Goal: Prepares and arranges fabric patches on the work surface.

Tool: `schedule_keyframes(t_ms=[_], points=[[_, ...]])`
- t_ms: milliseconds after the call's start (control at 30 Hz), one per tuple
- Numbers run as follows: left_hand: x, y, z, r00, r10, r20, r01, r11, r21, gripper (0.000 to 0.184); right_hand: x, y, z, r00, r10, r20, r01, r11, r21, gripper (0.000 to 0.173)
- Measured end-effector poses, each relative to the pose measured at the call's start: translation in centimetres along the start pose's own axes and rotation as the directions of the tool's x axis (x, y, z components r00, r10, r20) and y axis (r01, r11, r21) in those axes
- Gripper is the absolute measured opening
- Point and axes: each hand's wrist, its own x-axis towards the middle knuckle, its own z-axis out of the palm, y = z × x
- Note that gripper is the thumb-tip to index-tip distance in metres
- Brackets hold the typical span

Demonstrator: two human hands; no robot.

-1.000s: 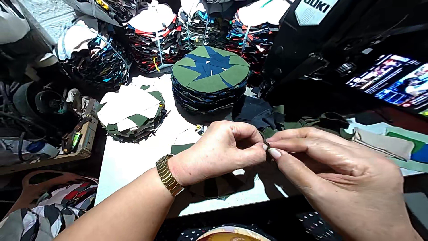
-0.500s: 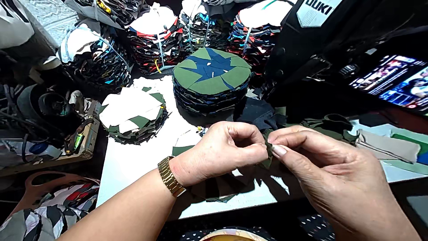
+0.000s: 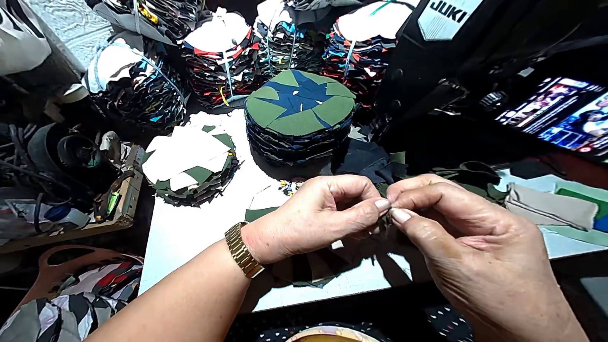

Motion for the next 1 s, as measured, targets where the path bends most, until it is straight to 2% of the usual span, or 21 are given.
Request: schedule_keyframes(t_ms=[200, 333, 400, 467, 533, 633, 700, 767, 833, 867, 933, 1000], points=[[0.0, -0.1, -0.2, 0.999, -0.017, 0.041, 0.021, 0.995, -0.095, 0.019, 0.0, 0.4, -0.2, 0.982, 0.188, -0.020, -0.174, 0.944, 0.280, 0.017], [0.4, -0.6, -0.9, 0.995, 0.035, -0.099, -0.036, 0.999, -0.010, 0.020, 0.4, 0.5, -1.0, 0.953, 0.303, 0.002, -0.270, 0.847, 0.458, 0.023], [0.8, -0.9, -1.5, 0.988, -0.002, -0.151, -0.021, 0.989, -0.149, 0.018, 0.7, 0.8, -1.8, 0.937, 0.350, 0.001, -0.298, 0.796, 0.526, 0.028], [0.8, -0.5, -1.5, 0.972, -0.132, -0.196, 0.058, 0.937, -0.345, 0.024, 0.9, 1.1, -2.6, 0.919, 0.394, -0.016, -0.314, 0.756, 0.574, 0.030], [0.9, 0.0, -1.7, 0.947, -0.261, -0.185, 0.127, 0.837, -0.532, 0.031, 1.0, 1.3, -3.3, 0.907, 0.420, -0.030, -0.320, 0.733, 0.601, 0.032], [0.9, 0.3, -1.6, 0.902, -0.383, -0.200, 0.161, 0.727, -0.667, 0.030, 1.2, 1.2, -3.8, 0.899, 0.434, -0.052, -0.313, 0.724, 0.615, 0.031], [1.0, 0.7, -1.5, 0.868, -0.451, -0.206, 0.157, 0.644, -0.749, 0.022, 1.2, 1.1, -3.6, 0.911, 0.412, -0.032, -0.305, 0.722, 0.620, 0.030], [1.1, 0.8, -1.7, 0.851, -0.500, -0.159, 0.186, 0.570, -0.800, 0.013, 1.1, 0.7, -3.1, 0.912, 0.411, -0.006, -0.315, 0.708, 0.632, 0.030], [1.2, 0.7, -1.8, 0.848, -0.526, -0.065, 0.272, 0.537, -0.799, 0.011, 1.0, 0.3, -2.3, 0.908, 0.419, 0.022, -0.335, 0.692, 0.640, 0.029], [1.1, 0.7, -1.9, 0.855, -0.518, -0.022, 0.336, 0.586, -0.738, 0.012, 1.0, 0.0, -1.8, 0.907, 0.418, 0.042, -0.346, 0.686, 0.640, 0.027], [0.9, 0.8, -2.0, 0.896, -0.438, 0.075, 0.413, 0.757, -0.507, 0.024, 1.0, -0.3, -1.1, 0.908, 0.408, 0.093, -0.364, 0.663, 0.654, 0.025], [0.6, 0.8, -2.2, 0.922, -0.373, 0.106, 0.387, 0.872, -0.301, 0.024, 0.9, -0.3, -0.6, 0.905, 0.403, 0.135, -0.381, 0.631, 0.676, 0.025]])
